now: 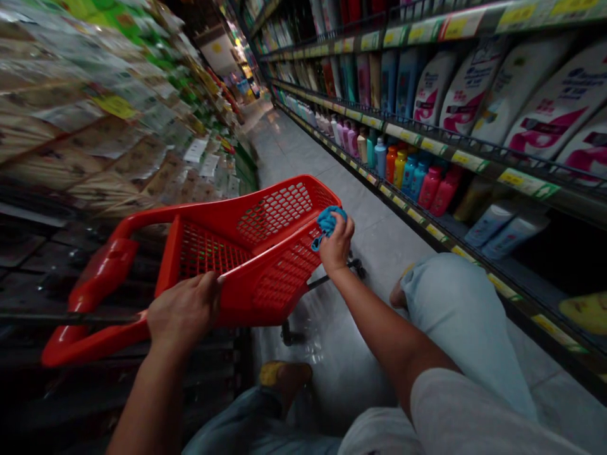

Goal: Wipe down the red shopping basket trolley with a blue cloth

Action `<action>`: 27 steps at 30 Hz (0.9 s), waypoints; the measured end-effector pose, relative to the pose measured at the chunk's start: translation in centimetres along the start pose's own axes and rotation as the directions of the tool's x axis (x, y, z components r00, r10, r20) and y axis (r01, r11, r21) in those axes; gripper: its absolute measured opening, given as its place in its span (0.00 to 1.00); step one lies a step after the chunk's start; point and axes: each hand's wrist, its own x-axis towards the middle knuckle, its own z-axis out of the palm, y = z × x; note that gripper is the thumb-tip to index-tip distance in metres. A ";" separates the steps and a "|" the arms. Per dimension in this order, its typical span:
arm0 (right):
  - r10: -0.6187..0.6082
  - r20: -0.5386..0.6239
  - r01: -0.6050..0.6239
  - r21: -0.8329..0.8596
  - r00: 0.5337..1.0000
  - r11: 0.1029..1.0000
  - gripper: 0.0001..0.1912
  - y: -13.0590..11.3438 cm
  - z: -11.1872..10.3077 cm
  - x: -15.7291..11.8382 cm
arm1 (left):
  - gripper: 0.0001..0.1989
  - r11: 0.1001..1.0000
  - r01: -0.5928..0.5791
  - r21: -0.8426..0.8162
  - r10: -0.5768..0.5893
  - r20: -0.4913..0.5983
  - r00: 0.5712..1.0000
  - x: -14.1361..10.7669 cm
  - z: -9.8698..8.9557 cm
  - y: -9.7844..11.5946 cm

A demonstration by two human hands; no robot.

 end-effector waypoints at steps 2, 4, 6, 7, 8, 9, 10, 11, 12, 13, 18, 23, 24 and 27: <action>0.089 -0.050 -0.087 0.037 0.995 0.995 0.31 -0.2 0.9 -1.6 | 0.23 1.000 0.001 0.006 -0.001 -0.009 1.000 0.1 0.0 0.2; -0.011 0.069 0.007 0.055 0.998 0.998 0.27 -1.8 1.9 -5.8 | 0.22 1.000 0.003 0.018 -0.003 -0.010 1.000 0.2 -0.1 0.4; -0.232 0.281 0.211 0.103 0.931 0.972 0.23 -3.5 2.6 -10.7 | 0.22 0.999 0.015 0.031 -0.015 0.001 1.000 0.3 -0.2 0.5; -0.351 0.370 0.319 0.147 0.860 0.936 0.22 -3.9 2.8 -12.6 | 0.22 0.999 0.023 0.035 -0.023 0.007 1.000 0.4 -0.2 0.6; -0.423 0.428 0.379 0.187 0.799 0.906 0.21 -3.8 2.7 -13.8 | 0.22 0.999 0.030 0.036 -0.031 0.012 0.999 0.4 -0.2 0.6; -0.449 0.455 0.400 0.206 0.769 0.893 0.21 -3.2 2.5 -14.2 | 0.22 0.999 0.033 0.035 -0.034 0.016 0.999 0.4 -0.2 0.6; -0.437 0.458 0.388 0.203 0.774 0.899 0.21 -2.2 2.2 -13.7 | 0.22 0.999 0.033 0.034 -0.034 0.019 0.999 0.3 -0.2 0.6; -0.369 0.432 0.328 0.170 0.823 0.929 0.21 -0.8 1.9 -12.6 | 0.22 0.999 0.034 0.034 -0.035 0.022 0.999 0.3 -0.1 0.6; -0.275 0.385 0.248 0.119 0.881 0.961 0.21 0.6 1.7 -11.0 | 0.22 0.999 0.036 0.035 -0.037 0.023 0.999 0.3 0.0 0.6; -0.188 0.331 0.174 0.071 0.925 0.982 0.22 1.8 1.6 -9.3 | 0.22 0.999 0.036 0.037 -0.037 0.024 0.999 0.3 0.0 0.6; 0.375 0.122 -0.381 0.035 0.919 0.924 0.30 1.2 3.2 -9.2 | 0.23 0.999 0.047 0.026 -0.047 0.021 0.999 0.6 0.2 0.9; 0.492 0.366 -0.581 0.190 0.790 0.792 0.29 -4.7 4.8 -19.6 | 0.21 0.995 0.095 0.043 -0.098 0.065 0.993 1.1 -0.2 1.4; 0.526 0.376 -0.621 0.201 0.763 0.757 0.28 -4.8 4.8 -19.9 | 0.21 0.994 0.099 0.049 -0.102 0.069 0.992 1.2 -0.2 1.4; 0.636 0.288 -0.694 0.194 0.716 0.694 0.24 -2.9 4.2 -16.0 | 0.22 0.995 0.090 0.051 -0.093 0.062 0.994 1.2 -0.2 1.5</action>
